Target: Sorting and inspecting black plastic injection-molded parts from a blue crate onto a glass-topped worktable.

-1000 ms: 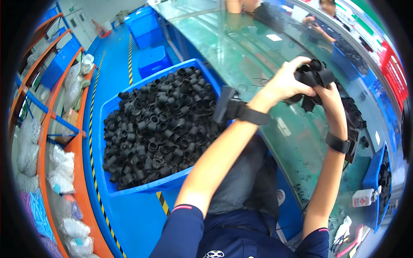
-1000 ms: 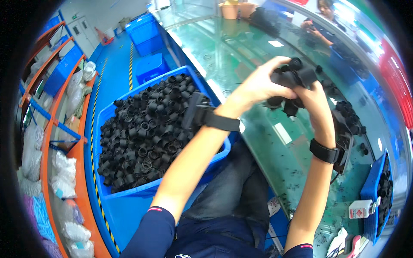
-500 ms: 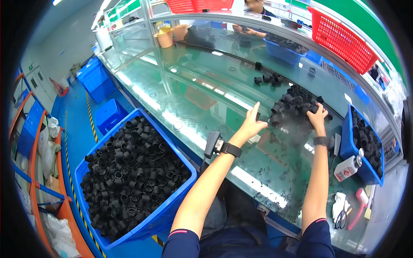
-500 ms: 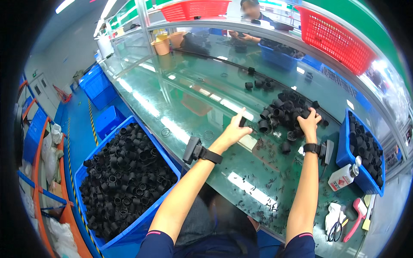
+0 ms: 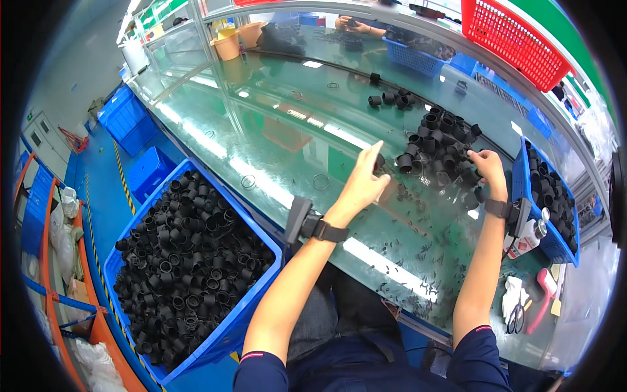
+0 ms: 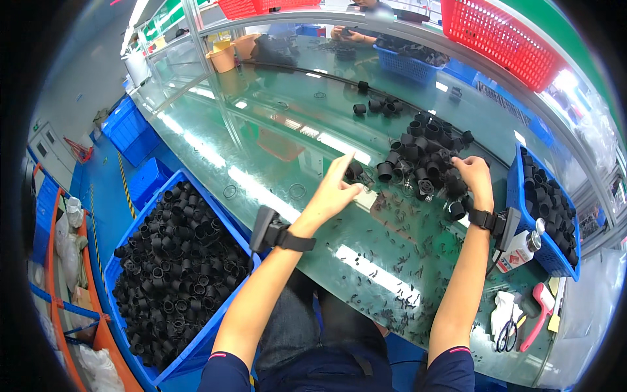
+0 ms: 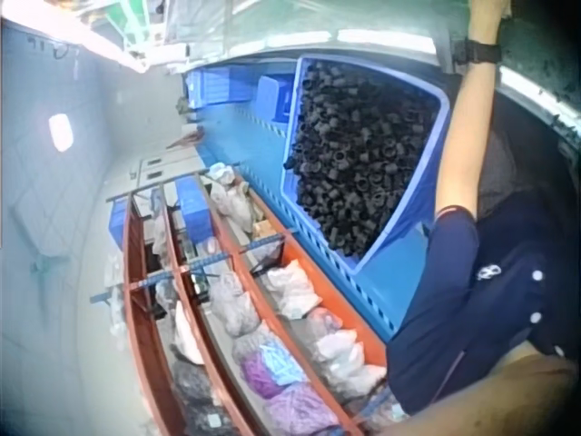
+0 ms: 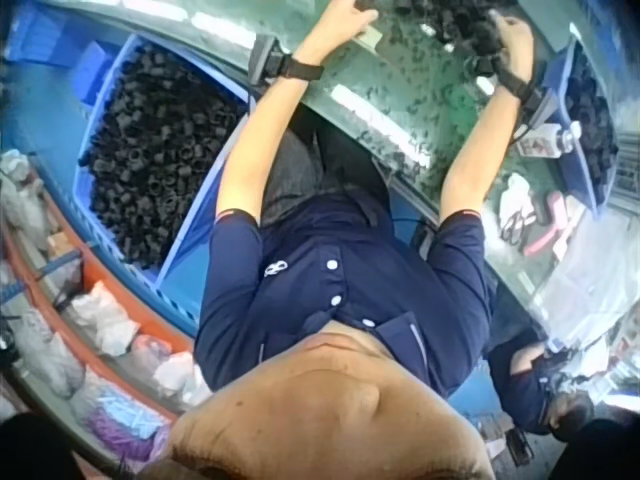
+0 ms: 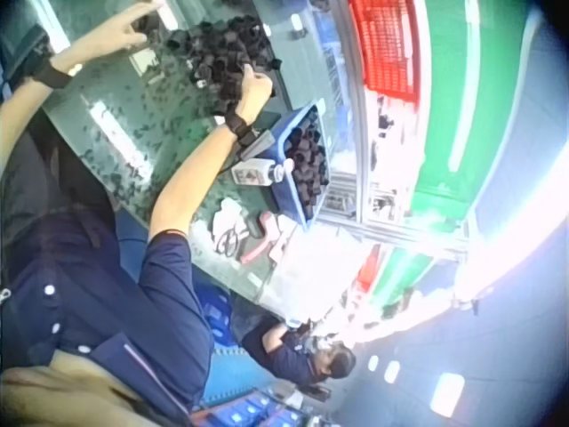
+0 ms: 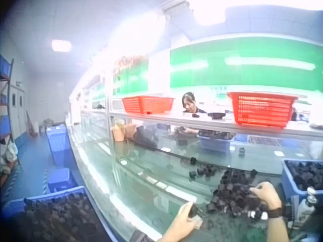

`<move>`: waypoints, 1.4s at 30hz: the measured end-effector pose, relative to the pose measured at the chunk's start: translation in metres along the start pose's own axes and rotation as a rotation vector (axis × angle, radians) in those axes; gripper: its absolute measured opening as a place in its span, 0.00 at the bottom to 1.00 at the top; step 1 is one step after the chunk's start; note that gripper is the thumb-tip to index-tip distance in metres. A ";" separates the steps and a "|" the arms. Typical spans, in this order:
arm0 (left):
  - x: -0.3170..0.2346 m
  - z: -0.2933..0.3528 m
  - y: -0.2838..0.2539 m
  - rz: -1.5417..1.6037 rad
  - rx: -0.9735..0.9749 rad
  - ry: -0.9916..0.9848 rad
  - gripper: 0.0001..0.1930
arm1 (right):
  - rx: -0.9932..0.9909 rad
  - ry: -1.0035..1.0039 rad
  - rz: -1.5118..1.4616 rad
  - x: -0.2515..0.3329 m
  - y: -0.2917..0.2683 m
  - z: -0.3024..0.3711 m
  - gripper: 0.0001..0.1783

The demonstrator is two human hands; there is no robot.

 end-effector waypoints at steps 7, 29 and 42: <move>-0.075 0.084 -0.107 0.004 -0.180 -0.161 0.20 | -0.265 -0.189 -0.173 -0.009 0.000 -0.018 0.17; 0.059 0.258 -0.228 -1.242 0.139 -0.498 0.26 | 0.692 -1.372 -0.012 0.138 0.263 0.414 0.15; 0.086 0.257 -0.243 -1.146 -0.146 -0.467 0.08 | 0.523 -1.355 0.025 0.123 0.273 0.426 0.14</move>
Point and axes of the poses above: each hand's wrist, its own z-axis away from the middle knuckle, its own y-axis out of the palm, x = y × z, the point moved 4 cm from there along -z, towards the middle knuckle, and after that the axes turned 13 degrees about y, right-handed, at the moved point
